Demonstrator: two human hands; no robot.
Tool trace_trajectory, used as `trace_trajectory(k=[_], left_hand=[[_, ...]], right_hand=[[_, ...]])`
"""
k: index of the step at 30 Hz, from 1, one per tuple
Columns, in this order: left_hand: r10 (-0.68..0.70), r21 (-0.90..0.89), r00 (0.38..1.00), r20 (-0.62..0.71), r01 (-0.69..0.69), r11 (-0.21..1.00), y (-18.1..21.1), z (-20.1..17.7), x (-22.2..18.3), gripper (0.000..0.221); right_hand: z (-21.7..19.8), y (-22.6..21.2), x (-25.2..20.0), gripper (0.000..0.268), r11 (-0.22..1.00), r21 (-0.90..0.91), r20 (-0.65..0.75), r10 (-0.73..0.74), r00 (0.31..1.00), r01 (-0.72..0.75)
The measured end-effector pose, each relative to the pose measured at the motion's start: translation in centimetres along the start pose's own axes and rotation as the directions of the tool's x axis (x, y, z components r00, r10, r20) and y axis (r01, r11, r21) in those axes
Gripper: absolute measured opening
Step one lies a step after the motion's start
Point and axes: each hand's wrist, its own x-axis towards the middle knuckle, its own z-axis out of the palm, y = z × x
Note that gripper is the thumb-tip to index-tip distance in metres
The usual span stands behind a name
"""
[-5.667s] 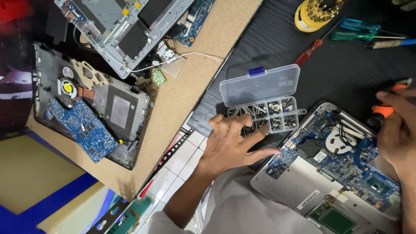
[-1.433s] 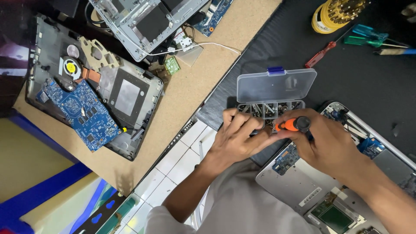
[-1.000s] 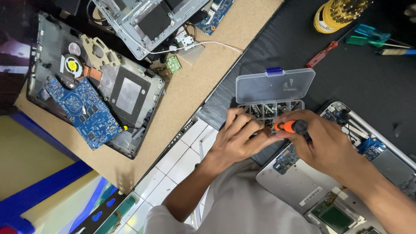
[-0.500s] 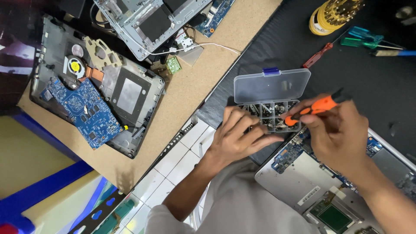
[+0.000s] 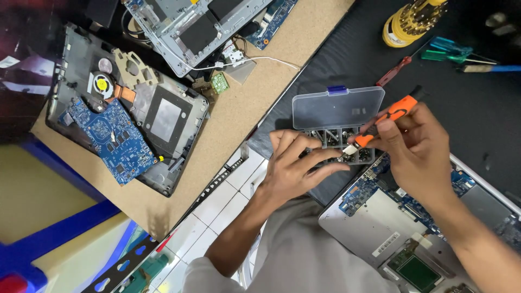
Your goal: Assembling a laptop by installing the motherboard and fastening it with screws using a manual screwdriver.
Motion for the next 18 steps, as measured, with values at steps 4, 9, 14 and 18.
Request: trace_trajectory(k=[4,9,14,18], left_hand=[[0.011,-0.021,0.999,-0.03,-0.011,1.0,0.08,-0.07,0.25,0.025],[0.026,-0.025,0.999,-0.043,-0.027,0.999,0.18,-0.1,0.47,0.022],[0.028,-0.02,0.999,-0.033,-0.028,0.999,0.14,0.03,0.29,0.018],[0.032,0.002,0.999,-0.04,-0.032,0.999,0.15,0.05,0.37,0.029]], right_hand=[[-0.04,0.27,0.12,0.022,1.0,0.008,-0.011,0.027,1.0,-0.027],[-0.34,0.28,0.02,0.023,1.0,0.011,-0.015,0.014,1.0,-0.014],[-0.32,0.44,0.07,0.024,0.996,0.073,-0.029,0.05,0.998,-0.047],[-0.39,0.62,0.03,0.022,0.996,0.07,-0.03,0.05,0.998,-0.048]])
